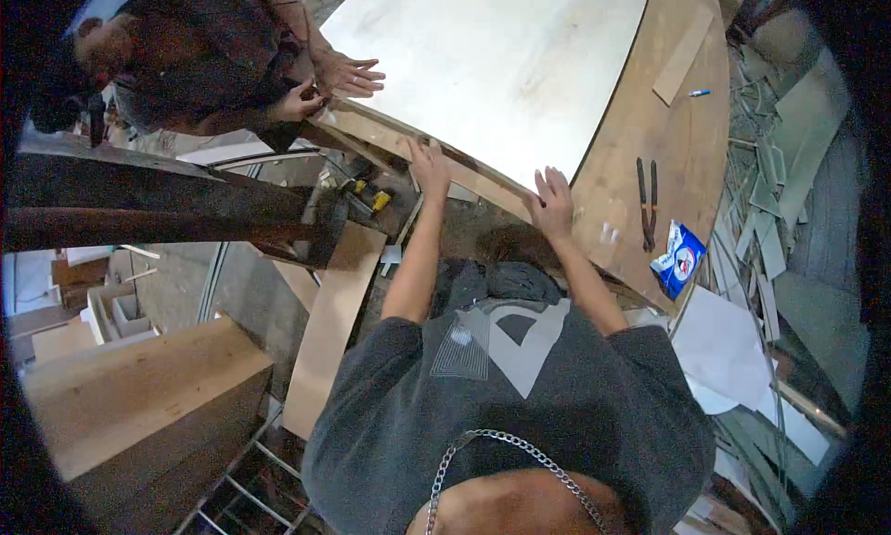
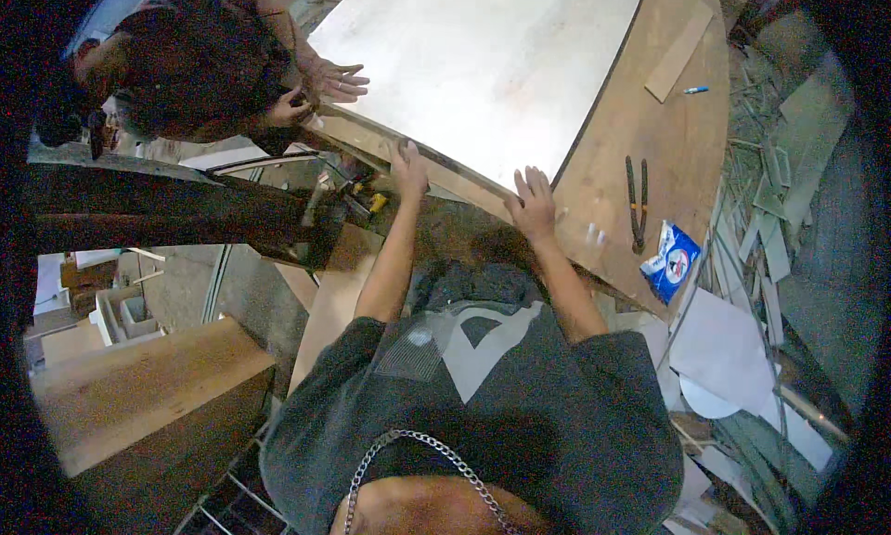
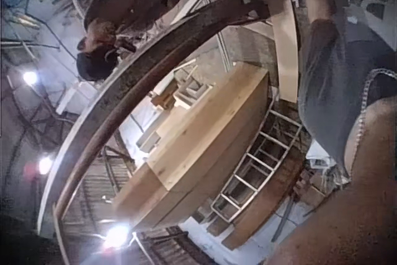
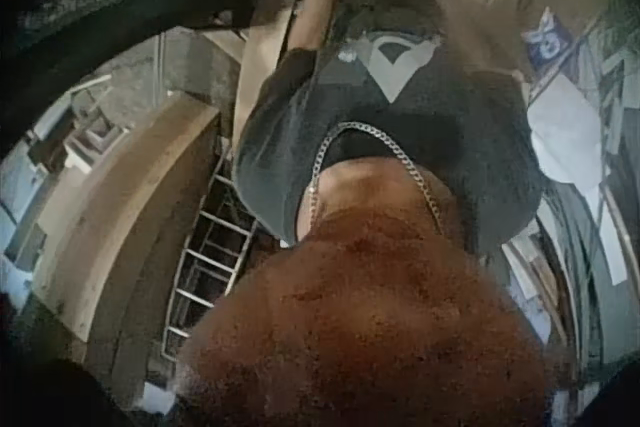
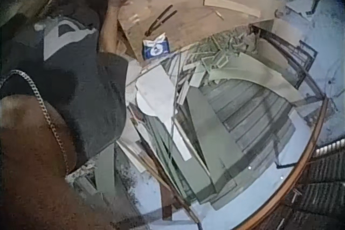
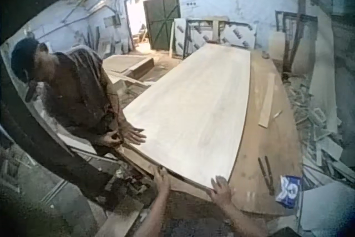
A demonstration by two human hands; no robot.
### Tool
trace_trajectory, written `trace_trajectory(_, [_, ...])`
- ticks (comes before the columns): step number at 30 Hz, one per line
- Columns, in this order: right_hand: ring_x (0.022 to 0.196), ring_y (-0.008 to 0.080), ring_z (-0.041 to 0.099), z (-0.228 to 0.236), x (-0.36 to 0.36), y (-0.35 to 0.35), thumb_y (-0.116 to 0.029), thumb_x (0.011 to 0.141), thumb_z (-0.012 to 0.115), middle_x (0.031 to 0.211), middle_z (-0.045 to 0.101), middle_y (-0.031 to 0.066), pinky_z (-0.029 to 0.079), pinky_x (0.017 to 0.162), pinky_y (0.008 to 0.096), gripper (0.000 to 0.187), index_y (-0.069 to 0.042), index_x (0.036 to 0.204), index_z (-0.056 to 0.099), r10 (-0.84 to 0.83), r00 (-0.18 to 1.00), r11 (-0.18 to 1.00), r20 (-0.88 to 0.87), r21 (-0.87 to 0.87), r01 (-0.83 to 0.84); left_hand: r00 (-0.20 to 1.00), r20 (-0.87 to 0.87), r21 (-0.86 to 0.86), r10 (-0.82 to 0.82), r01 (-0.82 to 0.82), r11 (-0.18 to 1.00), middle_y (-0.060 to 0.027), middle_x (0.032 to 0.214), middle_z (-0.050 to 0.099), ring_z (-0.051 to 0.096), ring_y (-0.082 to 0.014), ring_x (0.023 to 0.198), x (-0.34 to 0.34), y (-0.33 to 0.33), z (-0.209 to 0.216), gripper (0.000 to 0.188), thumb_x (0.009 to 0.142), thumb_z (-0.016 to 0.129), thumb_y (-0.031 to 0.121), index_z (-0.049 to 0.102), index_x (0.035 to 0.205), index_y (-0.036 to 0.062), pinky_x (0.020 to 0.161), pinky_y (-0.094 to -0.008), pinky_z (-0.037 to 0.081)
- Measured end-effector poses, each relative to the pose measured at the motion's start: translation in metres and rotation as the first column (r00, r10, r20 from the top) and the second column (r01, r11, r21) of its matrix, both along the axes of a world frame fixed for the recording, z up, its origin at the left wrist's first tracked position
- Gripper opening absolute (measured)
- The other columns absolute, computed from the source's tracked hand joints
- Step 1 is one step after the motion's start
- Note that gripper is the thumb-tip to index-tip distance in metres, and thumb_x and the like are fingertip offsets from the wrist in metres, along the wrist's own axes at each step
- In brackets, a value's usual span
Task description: The person works on a large wooden panel by hand and using a nail gun while a colleague uses a sander on the same workpiece.
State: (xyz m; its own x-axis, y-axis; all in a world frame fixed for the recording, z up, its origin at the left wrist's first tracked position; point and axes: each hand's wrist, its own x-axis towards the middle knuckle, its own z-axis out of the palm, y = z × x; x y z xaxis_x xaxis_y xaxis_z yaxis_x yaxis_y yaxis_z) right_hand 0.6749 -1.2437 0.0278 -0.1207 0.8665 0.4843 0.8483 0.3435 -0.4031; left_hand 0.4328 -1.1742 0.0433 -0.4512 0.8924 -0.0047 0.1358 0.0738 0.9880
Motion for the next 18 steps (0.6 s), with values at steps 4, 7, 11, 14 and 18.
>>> trace_trajectory(4, [0.115,0.0342,0.047,0.000,0.003,0.006,-0.024,0.076,0.067,0.121,0.052,0.0172,0.034,0.101,0.0448,0.046,-0.004,0.116,0.056,0.096,0.994,0.995,-0.056,0.010,-0.096,0.910,-0.401,0.093,0.106,-0.075,0.993,-0.0305,0.141,0.020,0.023,-0.0400,0.131,0.016,0.016,-0.033,0.068,0.093,0.043,0.033,0.016,0.136,-0.0118,0.109,-0.0406,0.018])
trace_trajectory(7, [0.115,0.0288,0.049,0.012,0.016,0.008,-0.023,0.077,0.066,0.121,0.054,0.0137,0.034,0.101,0.0431,0.044,-0.007,0.117,0.057,0.170,0.984,0.986,-0.058,0.004,-0.170,0.898,-0.439,0.035,0.029,-0.016,0.999,-0.0326,0.140,0.021,0.023,-0.0413,0.131,0.020,0.010,-0.024,0.068,0.093,0.042,0.034,0.016,0.136,-0.0123,0.110,-0.0409,0.017])
trace_trajectory(11, [0.117,0.0282,0.046,0.007,0.031,0.010,-0.021,0.077,0.066,0.123,0.052,0.0130,0.032,0.103,0.0432,0.046,-0.009,0.120,0.055,0.158,0.985,0.987,-0.063,0.009,-0.158,0.870,-0.492,0.021,-0.018,0.032,0.999,-0.0328,0.139,0.022,0.023,-0.0424,0.131,0.035,0.010,-0.020,0.068,0.093,0.040,0.033,0.016,0.135,-0.0140,0.110,-0.0404,0.018])
trace_trajectory(14, [0.118,0.0285,0.045,0.003,0.020,0.008,-0.019,0.078,0.064,0.126,0.050,0.0131,0.031,0.103,0.0447,0.047,-0.010,0.123,0.054,0.202,0.979,0.979,-0.025,-0.015,-0.202,0.838,-0.545,0.055,0.024,0.008,0.998,-0.0317,0.142,0.017,0.019,-0.0414,0.133,0.018,0.006,-0.028,0.069,0.094,0.036,0.037,0.015,0.136,-0.0139,0.109,-0.0419,0.018])
trace_trajectory(18, [0.125,0.0289,0.040,-0.007,0.026,0.007,-0.023,0.081,0.060,0.133,0.044,0.0125,0.029,0.104,0.0467,0.047,-0.010,0.126,0.051,0.262,0.964,0.960,-0.042,-0.095,-0.265,0.815,-0.575,0.049,0.070,-0.051,0.997,-0.0299,0.143,0.018,0.020,-0.0410,0.133,0.024,0.004,-0.033,0.072,0.094,0.032,0.044,0.014,0.138,-0.0105,0.109,-0.0418,0.019])
